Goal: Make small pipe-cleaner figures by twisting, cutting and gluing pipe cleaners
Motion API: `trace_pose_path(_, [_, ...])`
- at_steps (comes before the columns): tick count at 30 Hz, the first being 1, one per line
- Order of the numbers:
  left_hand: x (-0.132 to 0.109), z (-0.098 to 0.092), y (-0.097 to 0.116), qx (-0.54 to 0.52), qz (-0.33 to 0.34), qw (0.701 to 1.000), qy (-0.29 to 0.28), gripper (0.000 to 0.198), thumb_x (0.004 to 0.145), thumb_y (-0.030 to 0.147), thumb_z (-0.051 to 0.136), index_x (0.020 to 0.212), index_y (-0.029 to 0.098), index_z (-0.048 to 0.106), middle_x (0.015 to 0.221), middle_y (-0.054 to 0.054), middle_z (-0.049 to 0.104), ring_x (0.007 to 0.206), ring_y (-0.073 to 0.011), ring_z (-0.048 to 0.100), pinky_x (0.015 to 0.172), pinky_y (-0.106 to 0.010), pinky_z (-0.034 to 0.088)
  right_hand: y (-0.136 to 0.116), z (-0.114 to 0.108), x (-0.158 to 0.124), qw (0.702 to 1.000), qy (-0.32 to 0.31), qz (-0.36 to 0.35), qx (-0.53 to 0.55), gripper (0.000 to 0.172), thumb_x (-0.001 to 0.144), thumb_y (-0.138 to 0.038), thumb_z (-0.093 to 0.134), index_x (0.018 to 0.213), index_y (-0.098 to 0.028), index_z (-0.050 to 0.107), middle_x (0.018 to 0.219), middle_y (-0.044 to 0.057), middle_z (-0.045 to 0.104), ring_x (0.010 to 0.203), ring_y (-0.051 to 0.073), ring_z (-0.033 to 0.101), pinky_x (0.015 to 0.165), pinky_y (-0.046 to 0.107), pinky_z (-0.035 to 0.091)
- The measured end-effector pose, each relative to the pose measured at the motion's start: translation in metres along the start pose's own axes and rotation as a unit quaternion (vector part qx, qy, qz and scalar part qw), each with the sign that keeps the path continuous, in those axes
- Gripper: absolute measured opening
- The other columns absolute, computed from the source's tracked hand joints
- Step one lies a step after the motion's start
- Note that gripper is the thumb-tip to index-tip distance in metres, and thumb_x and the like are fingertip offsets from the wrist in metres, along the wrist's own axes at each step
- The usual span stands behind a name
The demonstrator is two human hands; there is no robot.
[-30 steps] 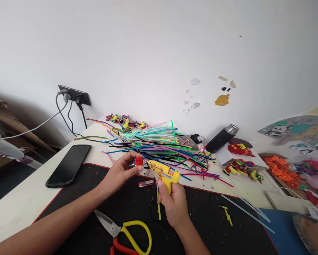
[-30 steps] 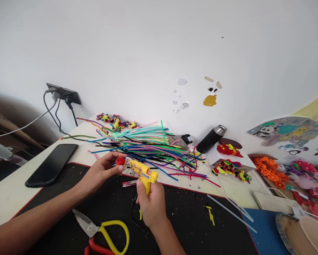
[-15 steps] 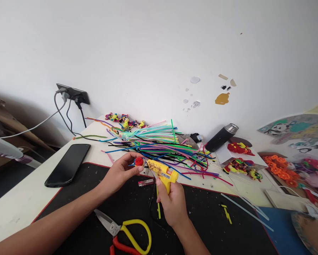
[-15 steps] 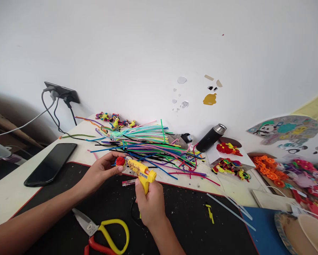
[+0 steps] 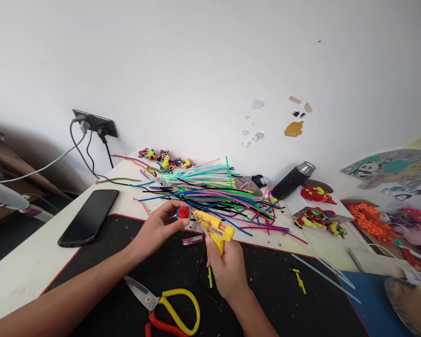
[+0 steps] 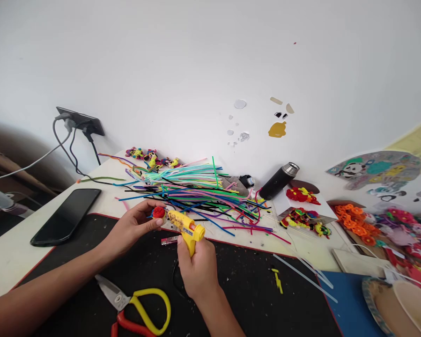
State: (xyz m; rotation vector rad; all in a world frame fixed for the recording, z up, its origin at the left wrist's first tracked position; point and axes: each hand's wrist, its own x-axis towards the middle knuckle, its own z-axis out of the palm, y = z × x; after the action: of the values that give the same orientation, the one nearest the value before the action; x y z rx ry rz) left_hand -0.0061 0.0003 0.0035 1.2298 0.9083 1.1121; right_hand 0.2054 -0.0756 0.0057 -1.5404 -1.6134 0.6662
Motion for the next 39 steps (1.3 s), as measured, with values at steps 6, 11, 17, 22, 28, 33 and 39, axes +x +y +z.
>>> trace_pose_path(6, [0.0, 0.0, -0.001, 0.0, 0.001, 1.0, -0.002, 0.039, 0.082, 0.043, 0.089, 0.111, 0.023, 0.071, 0.108, -0.005, 0.072, 0.104, -0.0243, 0.068, 0.089, -0.037, 0.063, 0.001, 0.001, 0.0, 1.0, 0.009, -0.004, -0.001, 0.047, 0.104, -0.049, 0.052, 0.063, -0.025, 0.052, 0.047, 0.0, 0.056, 0.046, 0.017, 0.056, 0.052, 0.029, 0.038])
trace_pose_path(11, [0.0, 0.0, -0.001, 0.006, 0.006, 1.0, 0.004, 0.04, 0.082, 0.043, 0.089, 0.111, 0.023, 0.072, 0.108, -0.005, 0.072, 0.103, -0.0242, 0.068, 0.089, -0.037, 0.062, 0.001, 0.001, 0.0, 1.0, 0.007, -0.002, -0.002, 0.048, 0.104, -0.049, 0.052, 0.063, -0.025, 0.051, 0.046, 0.0, 0.056, 0.047, 0.017, 0.056, 0.051, 0.029, 0.038])
trace_pose_path(17, [0.001, 0.0, 0.001, 0.021, 0.009, 1.0, 0.009, 0.039, 0.082, 0.045, 0.088, 0.109, 0.023, 0.071, 0.108, -0.006, 0.071, 0.102, -0.0246, 0.068, 0.09, -0.037, 0.062, 0.003, 0.001, -0.001, 1.0, 0.009, 0.005, -0.002, 0.048, 0.104, -0.051, 0.052, 0.064, -0.025, 0.052, 0.048, 0.001, 0.057, 0.049, 0.018, 0.058, 0.053, 0.03, 0.04])
trace_pose_path(22, [0.0, 0.0, 0.003, 0.025, 0.005, 1.0, 0.011, 0.039, 0.083, 0.046, 0.087, 0.109, 0.023, 0.07, 0.109, -0.006, 0.071, 0.101, -0.0245, 0.068, 0.089, -0.038, 0.063, 0.002, 0.0, 0.001, 1.0, 0.004, 0.017, 0.01, 0.047, 0.103, -0.052, 0.053, 0.065, -0.025, 0.053, 0.05, 0.002, 0.059, 0.051, 0.018, 0.058, 0.054, 0.029, 0.041])
trace_pose_path(28, [-0.001, -0.001, 0.006, 0.026, 0.0, 1.0, 0.008, 0.038, 0.084, 0.047, 0.087, 0.108, 0.024, 0.069, 0.109, -0.004, 0.07, 0.096, -0.0225, 0.068, 0.084, -0.036, 0.063, 0.003, 0.0, 0.002, 0.999, -0.002, 0.037, 0.037, 0.049, 0.102, -0.056, 0.053, 0.066, -0.024, 0.053, 0.051, 0.002, 0.058, 0.051, 0.017, 0.056, 0.052, 0.028, 0.041])
trace_pose_path(33, [0.001, -0.005, 0.001, 0.036, 0.002, 0.999, 0.018, 0.037, 0.085, 0.048, 0.086, 0.107, 0.023, 0.069, 0.102, -0.003, 0.069, 0.091, -0.02, 0.065, 0.078, -0.031, 0.059, 0.005, 0.003, 0.003, 0.988, -0.001, 0.077, 0.132, 0.058, 0.101, -0.066, 0.054, 0.063, -0.022, 0.057, 0.05, 0.001, 0.056, 0.046, 0.014, 0.051, 0.049, 0.027, 0.039])
trace_pose_path(39, [0.005, -0.004, -0.001, 0.004, -0.006, 0.999, 0.039, 0.042, 0.082, 0.049, 0.089, 0.107, 0.023, 0.068, 0.1, -0.003, 0.071, 0.09, -0.0207, 0.064, 0.075, -0.031, 0.058, 0.003, 0.001, 0.01, 0.94, -0.002, 0.16, 0.301, 0.062, 0.088, -0.079, 0.065, 0.094, -0.017, 0.069, 0.051, -0.003, 0.056, 0.038, 0.011, 0.041, 0.04, 0.024, 0.032])
